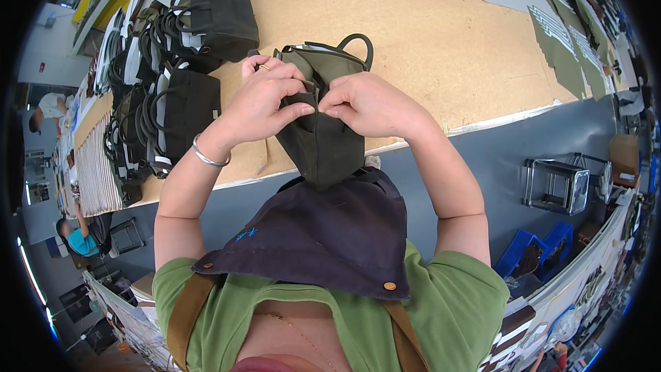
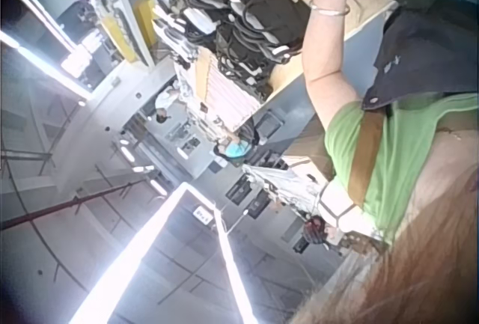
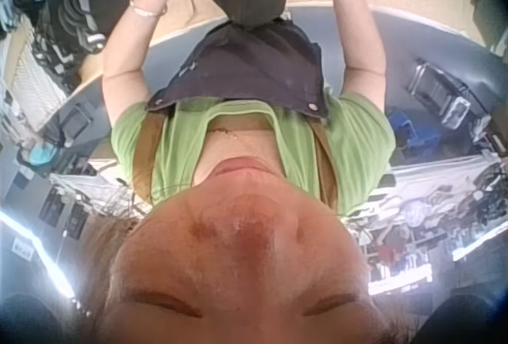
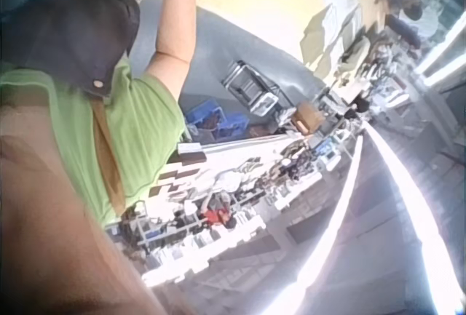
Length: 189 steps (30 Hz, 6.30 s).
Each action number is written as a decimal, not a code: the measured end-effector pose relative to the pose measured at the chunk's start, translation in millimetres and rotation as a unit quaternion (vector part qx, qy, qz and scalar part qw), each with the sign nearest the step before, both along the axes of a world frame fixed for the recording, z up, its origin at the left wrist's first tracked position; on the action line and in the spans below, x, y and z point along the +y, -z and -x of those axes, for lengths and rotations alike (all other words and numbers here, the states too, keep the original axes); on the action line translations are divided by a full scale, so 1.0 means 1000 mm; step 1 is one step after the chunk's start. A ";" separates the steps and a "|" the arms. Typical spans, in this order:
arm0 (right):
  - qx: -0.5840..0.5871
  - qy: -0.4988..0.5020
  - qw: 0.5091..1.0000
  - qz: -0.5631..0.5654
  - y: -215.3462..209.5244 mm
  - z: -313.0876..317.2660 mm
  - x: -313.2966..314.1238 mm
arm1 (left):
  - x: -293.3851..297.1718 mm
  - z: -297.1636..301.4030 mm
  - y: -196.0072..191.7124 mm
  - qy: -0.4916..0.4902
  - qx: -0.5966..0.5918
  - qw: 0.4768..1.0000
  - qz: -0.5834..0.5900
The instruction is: The person assembles olive green bags by hand on a wooden workbench. They repeatedly open the bags, manipulate the zipper pulls and internal lining, and close the zippers. The person handles multiple bags sequentially, placing finished units aside.
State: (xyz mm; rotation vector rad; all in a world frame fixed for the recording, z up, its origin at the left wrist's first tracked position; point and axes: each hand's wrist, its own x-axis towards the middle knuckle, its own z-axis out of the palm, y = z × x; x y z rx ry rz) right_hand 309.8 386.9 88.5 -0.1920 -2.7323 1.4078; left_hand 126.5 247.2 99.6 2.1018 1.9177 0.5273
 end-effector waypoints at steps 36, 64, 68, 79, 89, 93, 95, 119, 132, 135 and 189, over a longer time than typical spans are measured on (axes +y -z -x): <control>0.089 0.162 0.961 0.205 0.044 -0.002 -0.020 | 0.006 -0.001 -0.004 -0.036 -0.115 0.993 0.020; 0.048 0.250 0.949 0.186 0.024 -0.004 -0.041 | -0.006 -0.005 0.007 -0.046 -0.125 0.989 -0.058; 0.003 0.261 0.943 0.206 0.024 -0.002 -0.042 | -0.008 -0.009 0.010 -0.050 -0.142 0.984 -0.091; 0.044 0.217 0.957 0.188 0.029 0.000 -0.041 | -0.007 -0.008 0.010 -0.048 -0.148 0.986 -0.053; 0.065 0.236 0.959 0.146 0.025 -0.001 -0.044 | -0.011 -0.013 0.012 -0.067 -0.207 0.976 -0.013; 0.172 0.202 0.963 -0.047 0.023 -0.008 -0.025 | -0.020 -0.011 0.009 -0.082 -0.192 0.978 0.011; 0.179 0.146 0.969 -0.092 0.020 -0.006 -0.010 | -0.022 -0.002 0.010 -0.049 -0.201 0.978 0.007; -0.105 -0.230 0.965 -0.073 -0.026 0.088 -0.020 | -0.083 0.011 -0.016 -0.071 0.015 0.996 -0.056; -0.006 -0.259 0.961 -0.099 -0.025 0.090 -0.026 | -0.099 0.024 -0.008 -0.134 -0.075 0.987 -0.049; 0.009 -0.269 0.958 -0.097 -0.024 0.091 -0.027 | -0.104 0.028 -0.005 -0.116 -0.029 0.989 -0.083; 0.192 -0.037 0.947 -0.256 0.042 0.073 -0.003 | -0.077 0.031 0.094 -0.457 -0.231 0.859 0.025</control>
